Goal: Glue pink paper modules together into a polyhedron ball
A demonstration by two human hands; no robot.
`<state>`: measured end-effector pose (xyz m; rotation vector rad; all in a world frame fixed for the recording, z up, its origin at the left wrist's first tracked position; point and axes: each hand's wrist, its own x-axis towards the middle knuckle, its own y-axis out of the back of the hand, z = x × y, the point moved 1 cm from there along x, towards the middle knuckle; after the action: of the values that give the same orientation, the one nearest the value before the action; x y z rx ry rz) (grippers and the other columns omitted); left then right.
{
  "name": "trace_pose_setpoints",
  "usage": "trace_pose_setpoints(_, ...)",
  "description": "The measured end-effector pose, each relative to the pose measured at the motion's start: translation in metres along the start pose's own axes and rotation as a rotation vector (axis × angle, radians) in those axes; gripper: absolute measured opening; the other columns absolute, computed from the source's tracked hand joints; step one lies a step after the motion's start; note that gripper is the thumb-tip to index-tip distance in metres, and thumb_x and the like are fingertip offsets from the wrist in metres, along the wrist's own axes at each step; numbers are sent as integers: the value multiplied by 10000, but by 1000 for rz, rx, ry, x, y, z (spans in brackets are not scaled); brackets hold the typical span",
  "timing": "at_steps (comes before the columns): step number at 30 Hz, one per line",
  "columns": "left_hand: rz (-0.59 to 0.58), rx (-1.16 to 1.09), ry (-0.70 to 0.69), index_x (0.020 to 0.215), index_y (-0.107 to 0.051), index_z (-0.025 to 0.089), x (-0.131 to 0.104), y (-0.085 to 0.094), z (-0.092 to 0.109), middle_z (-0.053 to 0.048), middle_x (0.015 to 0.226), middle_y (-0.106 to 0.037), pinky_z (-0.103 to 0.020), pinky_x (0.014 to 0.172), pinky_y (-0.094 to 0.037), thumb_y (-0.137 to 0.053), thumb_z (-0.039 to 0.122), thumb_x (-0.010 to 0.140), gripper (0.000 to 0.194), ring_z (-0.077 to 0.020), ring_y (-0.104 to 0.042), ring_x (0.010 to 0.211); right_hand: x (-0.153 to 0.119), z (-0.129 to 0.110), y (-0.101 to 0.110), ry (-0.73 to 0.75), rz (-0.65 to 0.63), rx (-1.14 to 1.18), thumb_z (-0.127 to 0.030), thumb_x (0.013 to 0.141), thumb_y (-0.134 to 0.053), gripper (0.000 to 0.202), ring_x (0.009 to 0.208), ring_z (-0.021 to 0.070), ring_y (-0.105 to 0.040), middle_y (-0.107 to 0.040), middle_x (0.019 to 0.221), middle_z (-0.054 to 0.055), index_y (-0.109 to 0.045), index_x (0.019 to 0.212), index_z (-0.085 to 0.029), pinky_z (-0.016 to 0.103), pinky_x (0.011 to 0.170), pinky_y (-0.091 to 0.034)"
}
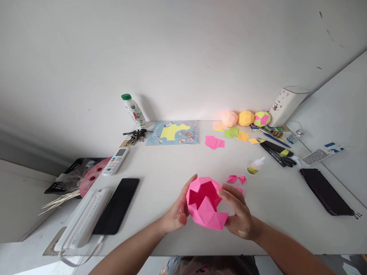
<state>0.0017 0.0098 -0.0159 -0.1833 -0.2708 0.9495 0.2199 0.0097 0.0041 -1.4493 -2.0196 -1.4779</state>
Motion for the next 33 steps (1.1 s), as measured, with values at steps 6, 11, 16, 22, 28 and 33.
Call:
trace_pose_setpoints(6,90,-32,54,1527,-52,331,2,-3,1,-202,1457,-413,-545,935,-507,-675,788,601,1206,-399,-545,1237,-10,12,-6,-11,-62,1,-225,908,-596,322,1388,304,-391,-478,1461,63,-607,1220,-305,454,1115,-415)
trace_pose_setpoints(11,217,-2,3,1512,-104,310,1,-1,-2,-187,1397,-474,-516,945,-514,-705,751,613,1168,-375,-567,1207,-7,18,-9,-16,-65,-6,-207,903,-588,175,1443,318,-293,-394,1532,-17,-736,844,-281,496,1165,-340)
trace_pose_setpoints(16,260,5,-4,1491,-154,306,0,-2,-1,-189,1458,-404,-501,957,-515,-732,696,640,1100,-379,-539,1240,6,16,-7,4,-71,3,-120,881,-573,247,1440,341,-272,-181,1622,-62,-688,680,-206,513,1131,-378)
trace_pose_setpoints(22,327,46,-17,1472,-203,285,0,-2,-1,-192,1461,-385,-496,1003,-489,-780,636,631,1079,-393,-480,1299,9,21,-9,-41,-124,19,-123,896,-553,253,1428,342,-273,-90,1637,-85,-659,677,-190,518,1116,-382)
trace_pose_setpoints(28,389,151,24,1462,-221,267,1,-2,0,-169,1420,-437,-458,966,-521,-773,612,667,1027,-353,-523,1244,8,24,-11,-181,-241,108,-179,927,-546,168,1420,320,-284,-210,1605,36,-707,938,-225,509,1085,-413)
trace_pose_setpoints(33,390,178,28,1462,-200,267,2,-2,1,-165,1424,-420,-458,983,-503,-733,608,720,975,-334,-522,1236,9,24,-8,-381,-341,262,-280,941,-553,195,1389,294,-349,-264,1578,65,-695,1070,-250,468,1055,-453)
